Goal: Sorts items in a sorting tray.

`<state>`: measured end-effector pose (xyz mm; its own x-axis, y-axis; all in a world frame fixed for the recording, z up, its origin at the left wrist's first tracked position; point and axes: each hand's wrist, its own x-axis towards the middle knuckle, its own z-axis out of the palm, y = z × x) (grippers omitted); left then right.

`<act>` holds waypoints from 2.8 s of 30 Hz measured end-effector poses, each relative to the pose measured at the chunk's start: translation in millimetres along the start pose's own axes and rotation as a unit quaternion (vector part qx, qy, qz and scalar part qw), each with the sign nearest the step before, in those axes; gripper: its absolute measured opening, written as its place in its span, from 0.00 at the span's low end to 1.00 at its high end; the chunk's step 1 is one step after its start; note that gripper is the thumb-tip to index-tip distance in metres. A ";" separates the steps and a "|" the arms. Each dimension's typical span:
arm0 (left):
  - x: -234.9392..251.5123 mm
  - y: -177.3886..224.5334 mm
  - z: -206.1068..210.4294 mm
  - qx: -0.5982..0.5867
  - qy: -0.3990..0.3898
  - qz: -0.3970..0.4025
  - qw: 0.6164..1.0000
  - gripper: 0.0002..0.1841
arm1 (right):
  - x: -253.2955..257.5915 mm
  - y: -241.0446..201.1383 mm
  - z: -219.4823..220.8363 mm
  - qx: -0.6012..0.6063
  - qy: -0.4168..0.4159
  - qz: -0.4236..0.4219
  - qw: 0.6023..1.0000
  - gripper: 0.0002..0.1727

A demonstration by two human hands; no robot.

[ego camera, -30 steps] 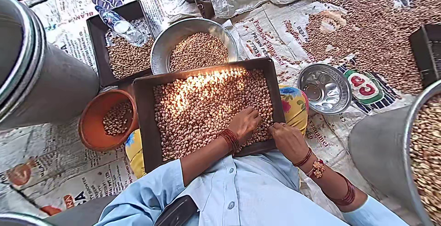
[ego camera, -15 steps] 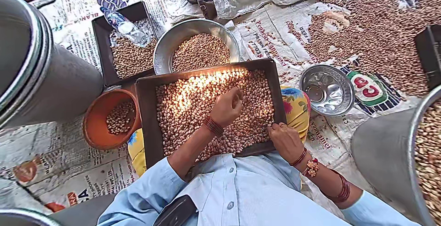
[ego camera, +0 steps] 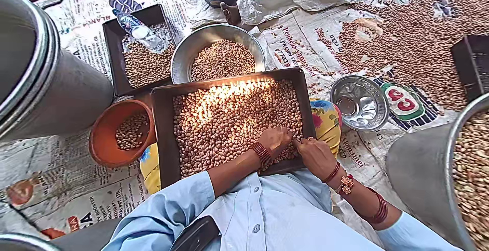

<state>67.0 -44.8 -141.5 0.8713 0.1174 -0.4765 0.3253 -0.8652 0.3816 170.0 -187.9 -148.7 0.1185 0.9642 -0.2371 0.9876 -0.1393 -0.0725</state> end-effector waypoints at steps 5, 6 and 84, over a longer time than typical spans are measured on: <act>-5.2 -5.1 9.8 0.009 0.024 0.012 1.000 0.17 | 6.3 33.1 -17.9 0.331 0.043 0.045 0.942 0.15; -5.3 -9.1 8.0 -0.019 0.026 0.016 0.999 0.17 | 8.1 41.0 -19.2 0.421 0.061 0.066 0.903 0.15; -4.5 -42.6 0.9 -0.018 0.208 -0.080 0.975 0.15 | 70.6 -16.8 7.8 0.195 0.144 0.060 0.968 0.18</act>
<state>48.9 -8.9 -156.4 0.8795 0.4436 -0.1720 0.4754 -0.8031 0.3593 161.0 -119.3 -171.7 0.3098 0.9507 0.0087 0.8572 -0.2753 -0.4352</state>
